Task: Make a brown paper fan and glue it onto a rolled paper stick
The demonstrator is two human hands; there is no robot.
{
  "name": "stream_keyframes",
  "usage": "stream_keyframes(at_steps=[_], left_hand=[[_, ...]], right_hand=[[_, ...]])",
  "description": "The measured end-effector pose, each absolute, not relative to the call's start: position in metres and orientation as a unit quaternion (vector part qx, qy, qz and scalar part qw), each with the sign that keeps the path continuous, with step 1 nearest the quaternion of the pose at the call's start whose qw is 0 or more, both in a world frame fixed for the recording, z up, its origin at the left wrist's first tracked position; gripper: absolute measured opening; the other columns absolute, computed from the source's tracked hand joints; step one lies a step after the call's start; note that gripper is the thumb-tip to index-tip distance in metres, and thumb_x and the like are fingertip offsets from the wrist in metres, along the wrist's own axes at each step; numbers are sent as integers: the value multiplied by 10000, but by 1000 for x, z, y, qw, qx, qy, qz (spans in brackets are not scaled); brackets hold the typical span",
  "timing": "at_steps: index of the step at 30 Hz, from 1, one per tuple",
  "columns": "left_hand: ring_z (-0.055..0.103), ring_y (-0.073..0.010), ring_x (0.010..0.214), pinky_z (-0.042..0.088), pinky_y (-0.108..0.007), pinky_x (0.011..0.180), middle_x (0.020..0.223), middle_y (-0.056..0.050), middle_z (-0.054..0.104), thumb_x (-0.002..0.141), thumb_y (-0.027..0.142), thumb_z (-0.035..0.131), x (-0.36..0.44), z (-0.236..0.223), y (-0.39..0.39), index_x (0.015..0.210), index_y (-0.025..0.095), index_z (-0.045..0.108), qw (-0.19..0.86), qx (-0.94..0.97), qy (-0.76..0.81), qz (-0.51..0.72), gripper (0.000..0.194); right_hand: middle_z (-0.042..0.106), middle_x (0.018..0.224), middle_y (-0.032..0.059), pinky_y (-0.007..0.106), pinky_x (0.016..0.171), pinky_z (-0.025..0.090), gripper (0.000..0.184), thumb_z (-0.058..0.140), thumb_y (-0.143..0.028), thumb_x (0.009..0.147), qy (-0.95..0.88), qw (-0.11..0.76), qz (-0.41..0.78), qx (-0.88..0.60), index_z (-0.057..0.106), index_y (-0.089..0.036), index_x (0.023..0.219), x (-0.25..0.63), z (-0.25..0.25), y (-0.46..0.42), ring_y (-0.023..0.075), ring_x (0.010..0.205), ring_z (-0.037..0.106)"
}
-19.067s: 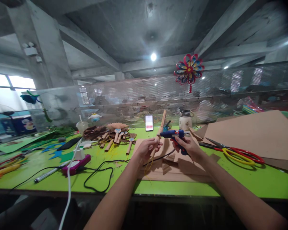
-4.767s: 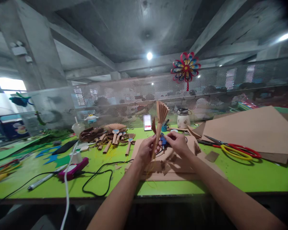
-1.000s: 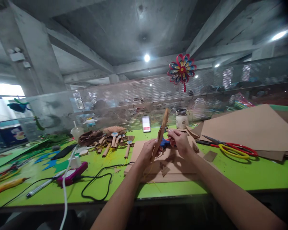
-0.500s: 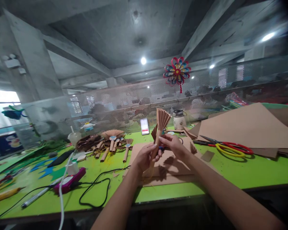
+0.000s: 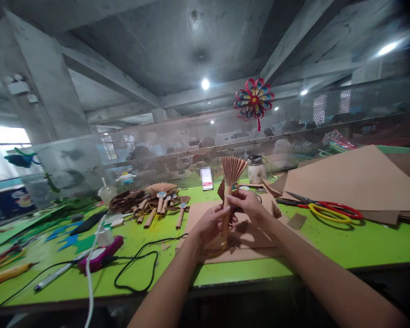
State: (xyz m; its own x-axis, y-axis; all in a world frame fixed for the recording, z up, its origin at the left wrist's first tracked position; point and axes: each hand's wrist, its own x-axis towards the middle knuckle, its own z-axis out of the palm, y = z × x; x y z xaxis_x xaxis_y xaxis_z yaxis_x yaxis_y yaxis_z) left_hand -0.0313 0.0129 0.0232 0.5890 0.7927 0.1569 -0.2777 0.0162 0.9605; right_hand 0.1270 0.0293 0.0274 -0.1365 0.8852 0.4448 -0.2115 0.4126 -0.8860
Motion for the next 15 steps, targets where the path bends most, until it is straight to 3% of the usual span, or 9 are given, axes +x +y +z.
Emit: stream_keyframes(at_steps=[8,15], left_hand=[[548,-75,548,432,-178,541,667,-33,611,744,357,735,-35,25,22,846,90,615,626,543,275,488,310],[556,-85,533,436,-192,523,648,-12,612,721,388,742,-45,33,28,940,120,599,613,494,269,555,374]], right_hand=[[556,642,18,256,556,417,462,501,-591,793,-667,550,358,-353,576,-139,739,129,23,38,119,563,496],[498,507,-27,219,479,304,245,659,-357,666,-759,415,301,-401,581,-146,570,134,15,40,99,504,424]])
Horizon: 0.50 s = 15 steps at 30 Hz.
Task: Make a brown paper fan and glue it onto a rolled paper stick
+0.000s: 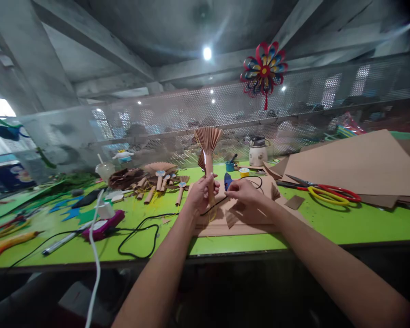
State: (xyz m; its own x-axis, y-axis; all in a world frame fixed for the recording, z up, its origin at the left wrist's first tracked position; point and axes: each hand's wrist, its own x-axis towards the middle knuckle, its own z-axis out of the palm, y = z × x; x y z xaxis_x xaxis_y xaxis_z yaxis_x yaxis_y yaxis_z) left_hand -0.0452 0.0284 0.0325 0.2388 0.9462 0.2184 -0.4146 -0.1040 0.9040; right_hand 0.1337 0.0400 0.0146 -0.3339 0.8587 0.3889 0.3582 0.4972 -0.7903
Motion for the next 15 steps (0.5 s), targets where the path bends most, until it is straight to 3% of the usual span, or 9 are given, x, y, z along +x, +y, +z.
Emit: stream_keyframes(at_steps=[6,12,15], left_hand=[[539,-83,503,408,-182,482,599,1,598,765,383,691,-45,32,31,925,116,595,583,478,289,590,325],[503,-64,454,379,-162,439,581,6,578,785,361,666,-46,31,34,877,110,599,595,448,333,578,275],[509,-68,453,392,-162,440,584,-3,580,774,343,679,-45,28,35,870,103,607,606,447,338,564,269]], right_hand=[[580,532,-21,209,488,333,52,618,-167,625,-834,301,277,-370,657,-149,595,132,7,32,99,502,468],[657,605,6,238,542,365,141,591,-158,663,-870,261,218,-355,730,-181,673,155,35,41,135,548,524],[649,575,14,247,524,339,147,593,-170,694,-897,189,159,-366,727,-186,635,168,43,46,131,510,498]])
